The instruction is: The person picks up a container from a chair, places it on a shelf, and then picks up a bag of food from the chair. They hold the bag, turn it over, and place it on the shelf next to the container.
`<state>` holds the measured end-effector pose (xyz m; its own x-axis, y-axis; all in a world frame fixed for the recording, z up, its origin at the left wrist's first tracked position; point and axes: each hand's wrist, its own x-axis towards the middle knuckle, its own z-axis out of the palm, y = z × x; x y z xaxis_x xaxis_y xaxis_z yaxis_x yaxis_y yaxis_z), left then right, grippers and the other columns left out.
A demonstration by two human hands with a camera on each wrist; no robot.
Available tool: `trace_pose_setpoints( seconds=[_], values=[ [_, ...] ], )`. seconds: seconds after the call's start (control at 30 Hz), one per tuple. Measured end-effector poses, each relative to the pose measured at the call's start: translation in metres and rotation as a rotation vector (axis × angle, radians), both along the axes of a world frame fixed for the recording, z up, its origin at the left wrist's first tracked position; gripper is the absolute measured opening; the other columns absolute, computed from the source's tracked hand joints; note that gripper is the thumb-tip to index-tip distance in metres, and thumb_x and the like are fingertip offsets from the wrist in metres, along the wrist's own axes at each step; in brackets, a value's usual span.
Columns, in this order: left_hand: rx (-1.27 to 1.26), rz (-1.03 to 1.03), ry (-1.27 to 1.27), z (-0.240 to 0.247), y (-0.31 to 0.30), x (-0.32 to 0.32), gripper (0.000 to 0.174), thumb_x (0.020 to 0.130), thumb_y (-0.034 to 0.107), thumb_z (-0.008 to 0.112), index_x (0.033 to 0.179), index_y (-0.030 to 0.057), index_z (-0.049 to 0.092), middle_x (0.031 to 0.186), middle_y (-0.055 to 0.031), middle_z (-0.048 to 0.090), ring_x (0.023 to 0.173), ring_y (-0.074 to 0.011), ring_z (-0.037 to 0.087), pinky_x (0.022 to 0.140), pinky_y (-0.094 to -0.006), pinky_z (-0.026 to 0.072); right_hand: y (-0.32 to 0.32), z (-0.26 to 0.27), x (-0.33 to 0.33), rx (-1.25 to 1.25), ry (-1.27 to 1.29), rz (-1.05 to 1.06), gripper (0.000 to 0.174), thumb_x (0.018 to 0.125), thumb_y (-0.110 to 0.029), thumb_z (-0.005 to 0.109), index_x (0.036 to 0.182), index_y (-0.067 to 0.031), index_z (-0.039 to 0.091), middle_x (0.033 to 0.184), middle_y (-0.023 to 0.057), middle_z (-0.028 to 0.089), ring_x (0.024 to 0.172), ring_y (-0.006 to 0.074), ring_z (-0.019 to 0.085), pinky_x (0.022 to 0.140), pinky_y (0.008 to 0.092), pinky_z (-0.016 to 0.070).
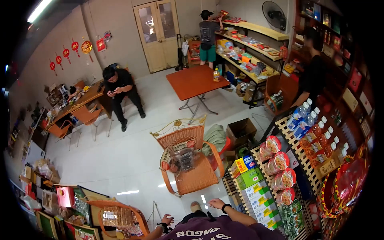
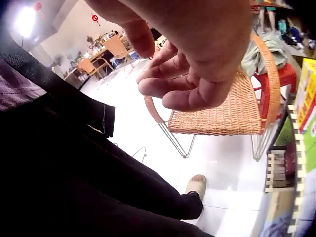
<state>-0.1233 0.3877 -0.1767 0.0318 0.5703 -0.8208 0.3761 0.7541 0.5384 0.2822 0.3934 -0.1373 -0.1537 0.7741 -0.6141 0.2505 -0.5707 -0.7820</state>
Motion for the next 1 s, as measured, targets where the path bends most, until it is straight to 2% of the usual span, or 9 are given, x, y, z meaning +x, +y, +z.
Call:
trace_pose_setpoints(
  seconds=[0.17,0.33,0.43,0.47,0.57,0.7,0.83,0.87,1.0],
  values=[
    [0.051,0.014,0.038,-0.017,0.043,-0.019,0.03,0.078,0.016,0.065,0.099,0.0031,0.048,0.073,-0.0125,0.064,0.061,-0.0186,0.062,0.05,-0.0316,0.0494,0.009,0.023,0.004,-0.089,-0.069,0.02,0.028,0.089,-0.028,0.053,0.106,-0.0081,0.063,0.087,0.003,0.065,0.073,0.0099,0.058,0.064,0.0237,0.0481],
    [0.194,0.024,-0.062,-0.005,0.085,0.009,0.021,0.08,0.018,0.063,0.093,0.0033,0.057,0.072,-0.0117,0.064,0.06,-0.0165,0.062,0.052,-0.0276,0.0497,-0.002,-0.04,0.042,-0.149,-0.114,0.125,0.031,0.089,-0.034,0.052,0.106,-0.0119,0.065,0.087,0.002,0.067,0.076,0.0121,0.062,0.073,0.0263,0.0489],
    [0.196,0.032,-0.126,-0.004,0.078,0.019,0.024,0.081,0.024,0.062,0.094,0.0043,0.059,0.075,-0.0109,0.065,0.061,-0.015,0.061,0.051,-0.0265,0.0468,0.002,-0.019,0.028,0.061,-0.362,0.47,0.034,0.09,-0.04,0.045,0.105,-0.0188,0.066,0.091,0.0012,0.068,0.083,0.0175,0.063,0.078,0.0299,0.0472],
    [0.161,0.009,-0.126,-0.005,0.073,0.022,0.025,0.08,0.026,0.062,0.094,0.0049,0.059,0.075,-0.0098,0.065,0.061,-0.0147,0.061,0.052,-0.0264,0.0465,0.009,0.018,0.017,0.13,-0.42,0.627,0.036,0.089,-0.042,0.043,0.105,-0.0198,0.066,0.092,0.0036,0.067,0.086,0.0233,0.062,0.08,0.0331,0.0469],
    [0.092,-0.053,-0.099,-0.015,0.049,0.022,0.024,0.08,0.026,0.063,0.093,0.0063,0.059,0.074,-0.0083,0.065,0.061,-0.014,0.061,0.052,-0.0263,0.0467,0.03,0.105,-0.019,0.008,-0.371,0.873,0.054,0.088,-0.055,0.041,0.098,-0.0093,0.066,0.091,0.0135,0.065,0.086,0.0295,0.061,0.077,0.037,0.0455],
    [0.016,-0.041,-0.039,-0.024,0.014,0.005,0.022,0.079,0.025,0.063,0.091,0.0066,0.06,0.073,-0.0083,0.066,0.06,-0.0139,0.062,0.052,-0.0261,0.0478,0.045,0.147,-0.038,0.043,-0.259,0.859,0.062,0.087,-0.06,0.04,0.082,-0.0032,0.064,0.079,0.0163,0.063,0.078,0.0318,0.06,0.07,0.0395,0.0441],
    [-0.069,0.032,0.032,-0.026,-0.003,-0.012,0.023,0.079,0.028,0.063,0.09,0.0074,0.062,0.072,-0.0076,0.066,0.059,-0.0137,0.063,0.047,-0.0281,0.0471,0.075,0.125,-0.031,0.132,-0.354,0.812,0.061,0.085,-0.06,0.042,0.083,-0.005,0.066,0.079,0.017,0.064,0.076,0.0346,0.06,0.07,0.0404,0.045],
    [-0.082,0.064,0.045,-0.023,-0.005,-0.015,0.022,0.08,0.027,0.063,0.091,0.0079,0.062,0.072,-0.0072,0.067,0.06,-0.0142,0.064,0.046,-0.0281,0.0468,0.081,0.118,-0.03,0.259,-0.316,0.729,0.055,0.087,-0.055,0.044,0.07,-0.0054,0.063,0.074,0.0177,0.061,0.073,0.0358,0.059,0.066,0.0408,0.0446],
    [-0.023,0.218,0.04,-0.014,0.001,-0.033,0.025,0.081,0.027,0.06,0.097,0.0079,0.059,0.076,-0.006,0.067,0.065,-0.0149,0.065,0.048,-0.0287,0.0468,0.13,0.092,-0.047,0.417,-0.374,0.818,0.045,0.085,-0.048,0.048,0.072,-0.0088,0.066,0.068,0.0146,0.062,0.067,0.0359,0.06,0.061,0.0425,0.0468]
  ],
)
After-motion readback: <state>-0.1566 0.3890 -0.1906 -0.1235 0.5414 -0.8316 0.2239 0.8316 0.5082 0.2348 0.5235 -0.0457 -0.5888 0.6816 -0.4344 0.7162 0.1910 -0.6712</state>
